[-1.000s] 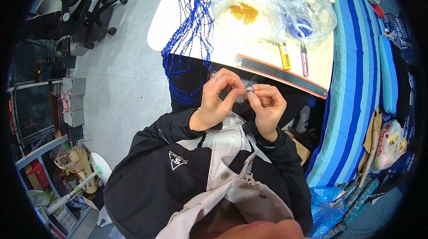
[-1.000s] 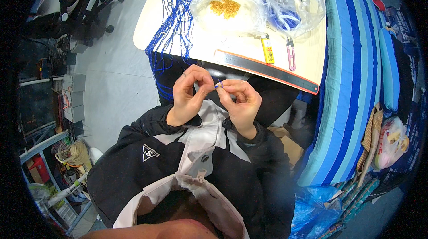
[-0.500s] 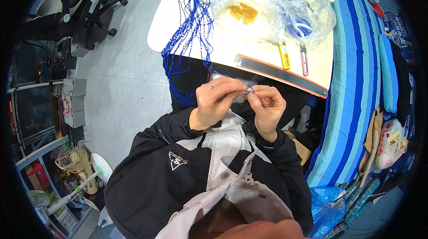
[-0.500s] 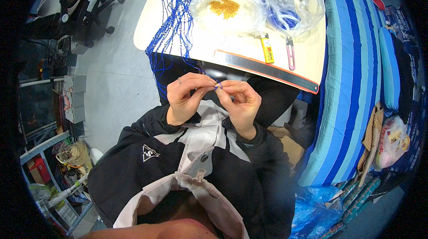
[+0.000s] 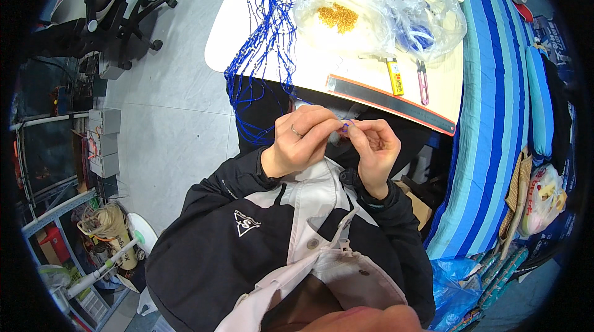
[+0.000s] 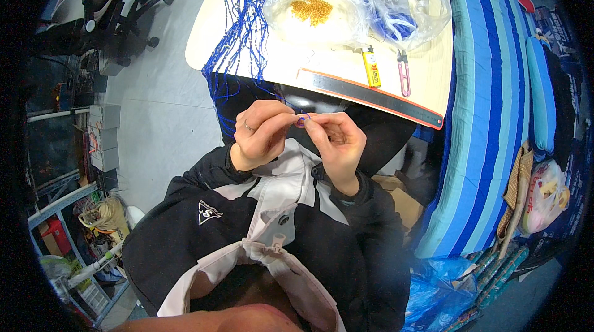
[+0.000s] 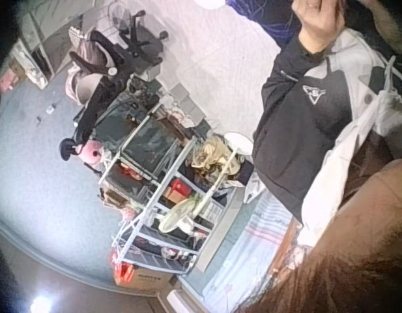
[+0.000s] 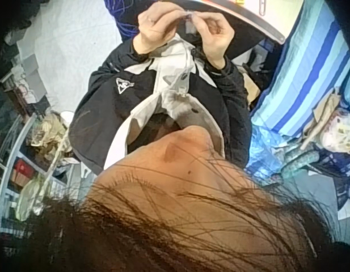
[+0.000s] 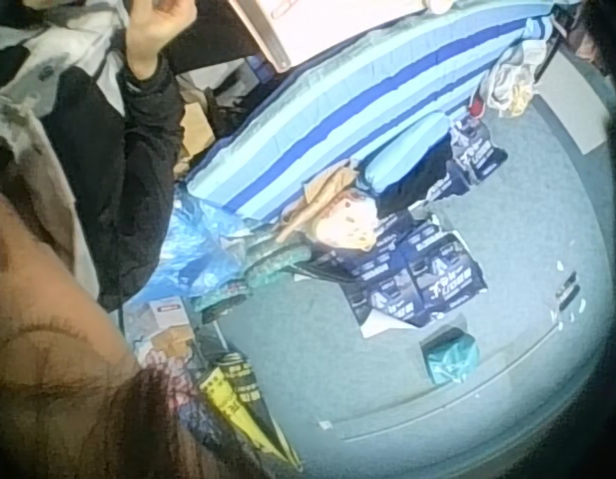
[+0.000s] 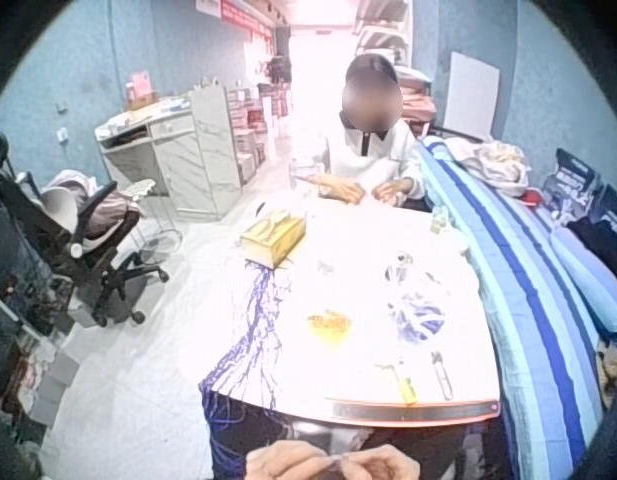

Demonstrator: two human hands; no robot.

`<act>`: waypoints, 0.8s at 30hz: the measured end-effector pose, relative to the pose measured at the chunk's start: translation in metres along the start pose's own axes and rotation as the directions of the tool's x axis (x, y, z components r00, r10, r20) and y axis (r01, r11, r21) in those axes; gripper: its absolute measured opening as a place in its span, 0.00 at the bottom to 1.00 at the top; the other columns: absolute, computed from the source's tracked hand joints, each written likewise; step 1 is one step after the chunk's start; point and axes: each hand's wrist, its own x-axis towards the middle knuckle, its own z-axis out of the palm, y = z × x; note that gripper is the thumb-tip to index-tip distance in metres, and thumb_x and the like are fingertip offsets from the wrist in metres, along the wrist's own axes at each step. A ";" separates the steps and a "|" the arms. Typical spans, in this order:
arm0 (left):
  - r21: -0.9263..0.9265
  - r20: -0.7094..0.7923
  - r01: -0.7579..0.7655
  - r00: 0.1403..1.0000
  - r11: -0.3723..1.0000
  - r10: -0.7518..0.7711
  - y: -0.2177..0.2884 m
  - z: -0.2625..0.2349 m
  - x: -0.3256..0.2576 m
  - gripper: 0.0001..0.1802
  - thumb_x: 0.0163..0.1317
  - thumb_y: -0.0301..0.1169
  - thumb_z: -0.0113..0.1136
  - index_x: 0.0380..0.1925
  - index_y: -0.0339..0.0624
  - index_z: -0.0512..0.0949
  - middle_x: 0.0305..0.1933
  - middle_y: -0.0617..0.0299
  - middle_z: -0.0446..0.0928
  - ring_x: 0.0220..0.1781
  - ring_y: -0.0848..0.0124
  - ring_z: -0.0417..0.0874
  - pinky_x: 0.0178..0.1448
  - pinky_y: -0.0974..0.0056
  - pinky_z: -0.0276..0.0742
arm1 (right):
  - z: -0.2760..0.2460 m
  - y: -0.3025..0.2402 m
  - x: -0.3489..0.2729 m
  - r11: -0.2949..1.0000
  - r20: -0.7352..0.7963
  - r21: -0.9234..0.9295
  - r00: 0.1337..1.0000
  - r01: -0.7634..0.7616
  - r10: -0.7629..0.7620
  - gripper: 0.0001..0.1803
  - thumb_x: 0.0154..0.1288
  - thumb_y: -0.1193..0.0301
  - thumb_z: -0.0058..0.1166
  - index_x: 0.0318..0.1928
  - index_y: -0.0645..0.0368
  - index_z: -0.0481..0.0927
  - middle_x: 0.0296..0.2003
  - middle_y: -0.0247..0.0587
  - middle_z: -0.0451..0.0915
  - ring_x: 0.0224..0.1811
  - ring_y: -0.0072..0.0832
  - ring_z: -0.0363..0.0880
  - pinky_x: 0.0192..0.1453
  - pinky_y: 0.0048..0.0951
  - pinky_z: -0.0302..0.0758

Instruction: The person assembles fishing rigs by threading small beads onto blue monofilament lines, measuring segments against a ruler, tying knots, and using pliers and a lighter to trim and seal the line ends. The process is repeated for multiple lines on a cluttered workbench.

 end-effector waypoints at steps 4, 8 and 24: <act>-0.051 0.005 0.109 0.994 0.993 -0.108 0.002 0.002 -0.001 0.15 0.44 0.09 0.62 0.33 0.34 0.77 0.33 0.55 0.77 0.29 0.65 0.79 0.30 0.67 0.74 | 0.000 -0.001 0.000 1.000 0.010 -0.022 1.000 -0.013 0.013 0.05 0.64 0.84 0.57 0.40 0.71 0.77 0.39 0.49 0.84 0.42 0.23 0.83 0.48 0.22 0.80; -0.115 -0.005 0.217 0.976 0.969 -0.219 0.004 0.004 -0.005 0.12 0.48 0.10 0.62 0.31 0.34 0.76 0.32 0.54 0.77 0.29 0.66 0.79 0.29 0.68 0.73 | 0.002 -0.001 0.002 0.999 0.025 0.038 0.999 0.024 -0.025 0.05 0.64 0.86 0.55 0.40 0.71 0.77 0.41 0.49 0.82 0.42 0.24 0.82 0.49 0.23 0.80; -0.415 0.200 0.484 0.875 0.771 -0.442 0.002 0.001 -0.011 0.11 0.59 0.15 0.58 0.42 0.29 0.76 0.39 0.53 0.79 0.33 0.73 0.83 0.35 0.72 0.79 | 0.005 0.001 0.002 0.996 0.006 0.063 0.998 0.057 -0.058 0.06 0.62 0.89 0.54 0.38 0.71 0.75 0.40 0.52 0.81 0.40 0.28 0.83 0.47 0.25 0.81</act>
